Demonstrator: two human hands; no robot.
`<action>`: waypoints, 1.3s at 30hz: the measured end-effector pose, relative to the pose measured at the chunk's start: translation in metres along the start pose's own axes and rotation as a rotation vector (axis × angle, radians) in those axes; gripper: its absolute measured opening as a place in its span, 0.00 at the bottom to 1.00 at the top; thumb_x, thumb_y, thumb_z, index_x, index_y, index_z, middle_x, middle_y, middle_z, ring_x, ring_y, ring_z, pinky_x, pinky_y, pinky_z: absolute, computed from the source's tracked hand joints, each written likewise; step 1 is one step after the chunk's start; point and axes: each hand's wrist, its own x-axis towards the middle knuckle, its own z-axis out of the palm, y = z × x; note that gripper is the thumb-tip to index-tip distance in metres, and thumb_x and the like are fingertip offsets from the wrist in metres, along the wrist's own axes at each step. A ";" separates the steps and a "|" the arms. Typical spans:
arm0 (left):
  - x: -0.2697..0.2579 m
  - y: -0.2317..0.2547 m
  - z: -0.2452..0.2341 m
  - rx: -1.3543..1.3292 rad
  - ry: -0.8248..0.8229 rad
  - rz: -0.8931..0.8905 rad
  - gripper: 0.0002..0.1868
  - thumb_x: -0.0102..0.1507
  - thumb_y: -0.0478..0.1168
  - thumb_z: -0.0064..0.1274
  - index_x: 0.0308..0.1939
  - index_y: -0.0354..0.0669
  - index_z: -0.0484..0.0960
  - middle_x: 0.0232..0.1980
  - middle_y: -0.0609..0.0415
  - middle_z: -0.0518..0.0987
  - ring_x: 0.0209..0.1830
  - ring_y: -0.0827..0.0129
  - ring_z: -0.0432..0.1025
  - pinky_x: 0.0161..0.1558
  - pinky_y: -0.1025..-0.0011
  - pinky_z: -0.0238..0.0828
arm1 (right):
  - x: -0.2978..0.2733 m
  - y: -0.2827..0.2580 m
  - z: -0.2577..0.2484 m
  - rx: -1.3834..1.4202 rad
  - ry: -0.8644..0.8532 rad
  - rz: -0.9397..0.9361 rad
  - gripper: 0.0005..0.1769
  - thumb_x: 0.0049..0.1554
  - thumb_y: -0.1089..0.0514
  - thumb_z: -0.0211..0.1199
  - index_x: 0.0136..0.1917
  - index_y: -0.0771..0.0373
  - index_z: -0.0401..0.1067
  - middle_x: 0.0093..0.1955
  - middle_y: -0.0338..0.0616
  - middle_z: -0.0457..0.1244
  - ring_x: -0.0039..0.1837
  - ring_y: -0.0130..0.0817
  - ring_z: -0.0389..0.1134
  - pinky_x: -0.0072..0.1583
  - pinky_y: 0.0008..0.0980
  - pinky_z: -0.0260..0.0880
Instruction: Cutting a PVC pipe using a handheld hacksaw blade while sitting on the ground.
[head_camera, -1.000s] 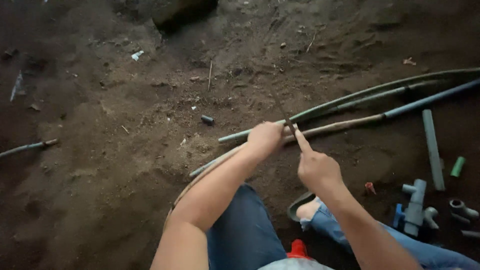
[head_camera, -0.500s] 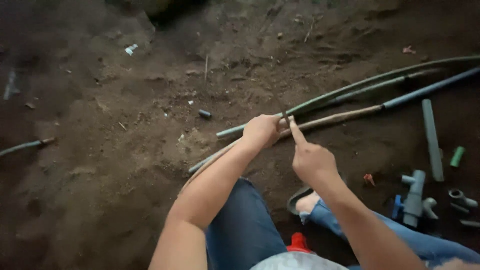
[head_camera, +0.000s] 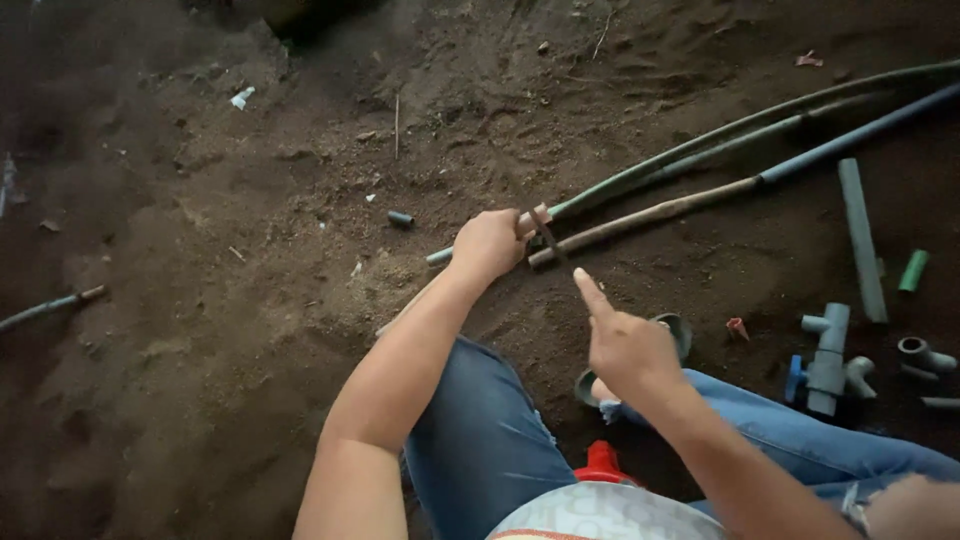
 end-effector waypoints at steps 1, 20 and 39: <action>0.006 -0.007 0.007 0.002 -0.002 -0.006 0.19 0.70 0.49 0.52 0.51 0.37 0.86 0.48 0.36 0.86 0.54 0.37 0.81 0.55 0.45 0.80 | -0.002 0.004 0.003 0.005 -0.003 -0.003 0.40 0.66 0.57 0.45 0.90 0.53 0.46 0.29 0.48 0.69 0.31 0.47 0.75 0.33 0.48 0.76; 0.024 -0.018 0.020 0.006 0.037 -0.038 0.13 0.65 0.45 0.54 0.51 0.47 0.85 0.47 0.41 0.86 0.53 0.41 0.82 0.54 0.46 0.81 | -0.034 -0.004 -0.023 0.292 0.074 0.094 0.38 0.66 0.58 0.48 0.87 0.40 0.55 0.26 0.43 0.64 0.26 0.43 0.66 0.29 0.41 0.69; 0.035 -0.022 0.031 -0.003 0.072 0.013 0.12 0.61 0.45 0.60 0.46 0.49 0.87 0.45 0.42 0.87 0.52 0.42 0.83 0.53 0.46 0.82 | -0.036 0.009 0.016 -0.242 -0.053 -0.194 0.44 0.65 0.59 0.49 0.90 0.60 0.39 0.28 0.35 0.64 0.24 0.24 0.62 0.27 0.23 0.67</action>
